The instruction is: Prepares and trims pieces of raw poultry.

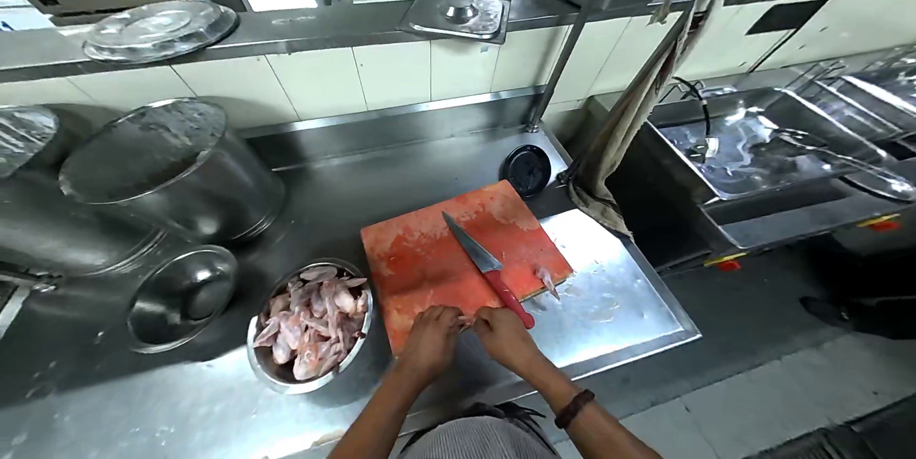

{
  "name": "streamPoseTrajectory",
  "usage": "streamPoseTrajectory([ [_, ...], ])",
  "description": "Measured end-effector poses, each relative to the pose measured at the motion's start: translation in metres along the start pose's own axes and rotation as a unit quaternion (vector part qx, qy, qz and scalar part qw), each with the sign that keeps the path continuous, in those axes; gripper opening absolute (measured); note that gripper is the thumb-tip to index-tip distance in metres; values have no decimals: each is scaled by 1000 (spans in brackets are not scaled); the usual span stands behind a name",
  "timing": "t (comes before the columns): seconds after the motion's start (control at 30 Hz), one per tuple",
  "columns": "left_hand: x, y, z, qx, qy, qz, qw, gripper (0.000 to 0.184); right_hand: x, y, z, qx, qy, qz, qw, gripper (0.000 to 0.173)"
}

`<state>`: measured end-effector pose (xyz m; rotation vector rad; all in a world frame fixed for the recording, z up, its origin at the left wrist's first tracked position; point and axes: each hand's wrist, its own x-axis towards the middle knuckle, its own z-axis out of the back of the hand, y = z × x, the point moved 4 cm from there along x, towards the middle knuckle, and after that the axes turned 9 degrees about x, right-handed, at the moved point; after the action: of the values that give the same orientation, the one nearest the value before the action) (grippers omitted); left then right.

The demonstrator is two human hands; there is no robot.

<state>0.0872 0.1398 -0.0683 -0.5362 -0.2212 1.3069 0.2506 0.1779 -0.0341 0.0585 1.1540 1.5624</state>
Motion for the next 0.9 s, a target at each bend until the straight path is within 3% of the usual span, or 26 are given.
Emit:
streamPoseTrajectory([
  [0.1, 2, 4, 2, -41, 17, 34, 998, 43, 1, -15, -8, 246, 11, -97, 964, 30],
  [0.17, 4, 5, 5, -38, 26, 45, 998, 43, 0, -15, -8, 333, -3, -113, 936, 24],
  [0.2, 4, 4, 6, -35, 28, 47, 998, 42, 1, -12, -6, 302, -32, -89, 949, 20],
  [0.27, 5, 0, 8, -40, 44, 63, 996, 43, 0, -4, 3, 113, -130, 6, 985, 31],
  [0.33, 7, -3, 9, -62, 64, 83, 993, 42, -4, 7, 3, -62, -197, 107, 973, 31],
  [0.43, 7, -5, 10, -116, 73, 87, 987, 41, -5, 9, -6, -189, -175, 182, 949, 27],
  [0.57, 10, -3, 10, -145, 62, 91, 983, 42, -6, 6, -11, -259, -165, 200, 930, 22],
  [0.67, 8, -4, 9, -116, 80, 125, 982, 44, -15, 14, -16, -284, -119, 160, 938, 22],
  [0.9, 3, -18, 21, -81, 135, 193, 968, 40, -24, 22, -2, -279, -84, 159, 943, 23],
])
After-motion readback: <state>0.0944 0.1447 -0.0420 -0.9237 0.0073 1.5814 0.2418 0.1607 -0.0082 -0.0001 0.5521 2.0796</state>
